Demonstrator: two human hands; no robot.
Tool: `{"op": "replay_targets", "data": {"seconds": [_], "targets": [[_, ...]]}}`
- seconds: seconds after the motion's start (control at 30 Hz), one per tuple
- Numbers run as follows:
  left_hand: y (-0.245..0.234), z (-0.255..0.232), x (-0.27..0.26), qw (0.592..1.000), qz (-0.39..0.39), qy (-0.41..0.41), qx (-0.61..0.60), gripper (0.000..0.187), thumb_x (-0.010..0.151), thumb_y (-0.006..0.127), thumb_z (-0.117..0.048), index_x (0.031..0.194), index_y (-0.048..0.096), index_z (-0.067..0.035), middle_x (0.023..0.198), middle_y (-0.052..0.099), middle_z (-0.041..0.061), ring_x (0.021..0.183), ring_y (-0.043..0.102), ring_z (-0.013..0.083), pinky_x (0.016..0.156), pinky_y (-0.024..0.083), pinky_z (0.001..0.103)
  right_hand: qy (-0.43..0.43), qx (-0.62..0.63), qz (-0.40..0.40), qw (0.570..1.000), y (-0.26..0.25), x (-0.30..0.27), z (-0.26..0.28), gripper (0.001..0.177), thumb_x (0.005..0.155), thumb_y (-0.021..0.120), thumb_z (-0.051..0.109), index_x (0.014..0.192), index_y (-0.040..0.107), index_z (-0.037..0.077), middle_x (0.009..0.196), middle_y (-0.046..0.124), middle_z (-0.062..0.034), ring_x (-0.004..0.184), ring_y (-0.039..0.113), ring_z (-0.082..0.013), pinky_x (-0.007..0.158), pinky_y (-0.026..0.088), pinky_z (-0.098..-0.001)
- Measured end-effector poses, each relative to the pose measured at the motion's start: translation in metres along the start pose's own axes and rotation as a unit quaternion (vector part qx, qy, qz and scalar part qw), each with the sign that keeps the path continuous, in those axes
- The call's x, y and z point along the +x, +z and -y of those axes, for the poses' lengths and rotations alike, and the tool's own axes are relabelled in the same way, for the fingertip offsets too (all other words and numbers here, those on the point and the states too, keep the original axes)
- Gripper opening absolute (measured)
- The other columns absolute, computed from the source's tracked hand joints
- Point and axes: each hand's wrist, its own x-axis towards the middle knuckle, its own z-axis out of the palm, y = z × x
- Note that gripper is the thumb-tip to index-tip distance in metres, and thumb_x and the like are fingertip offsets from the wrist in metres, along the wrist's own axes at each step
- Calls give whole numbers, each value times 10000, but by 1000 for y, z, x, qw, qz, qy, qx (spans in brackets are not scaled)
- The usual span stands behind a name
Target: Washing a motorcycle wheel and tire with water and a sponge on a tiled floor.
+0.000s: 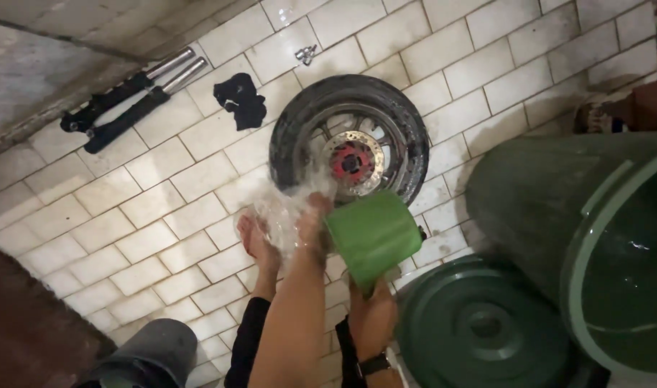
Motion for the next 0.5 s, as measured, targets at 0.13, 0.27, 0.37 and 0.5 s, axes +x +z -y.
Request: {"op": "replay_targets", "data": {"seconds": [0.13, 0.27, 0.37, 0.5], "targets": [[51, 7, 30, 782, -16, 207, 588, 270, 982, 611, -375, 947, 724, -133, 917, 691, 111, 865, 656, 293, 775, 518, 447, -201, 63, -126, 969, -11, 9, -3, 276, 846, 713, 188, 1071, 679, 31, 934, 706, -232, 842, 679, -424, 689, 529, -449], [122, 38, -10, 726, -102, 286, 616, 204, 890, 654, -293, 832, 748, -122, 818, 705, 146, 757, 663, 355, 710, 519, 491, -259, -114, -257, 924, -34, 64, -119, 217, 953, 659, 206, 1054, 571, 36, 902, 586, -183, 801, 588, -378, 690, 470, -415], [145, 72, -8, 667, -158, 343, 642, 160, 820, 687, -232, 746, 766, -114, 744, 715, 173, 676, 669, 402, 661, 520, 525, -266, -107, -295, 912, -90, 110, -255, 235, 1006, 652, 165, 1143, 560, -2, 1011, 600, -215, 901, 599, -390, 772, 483, -450], [75, 91, -12, 761, -19, 337, 553, 211, 817, 647, -235, 765, 722, -44, 766, 724, 173, 706, 720, 329, 673, 563, 427, -283, -104, -374, 877, -273, 165, -280, 283, 1111, 635, 81, 1322, 535, -78, 1229, 628, -282, 1103, 620, -415, 935, 507, -523]]}}
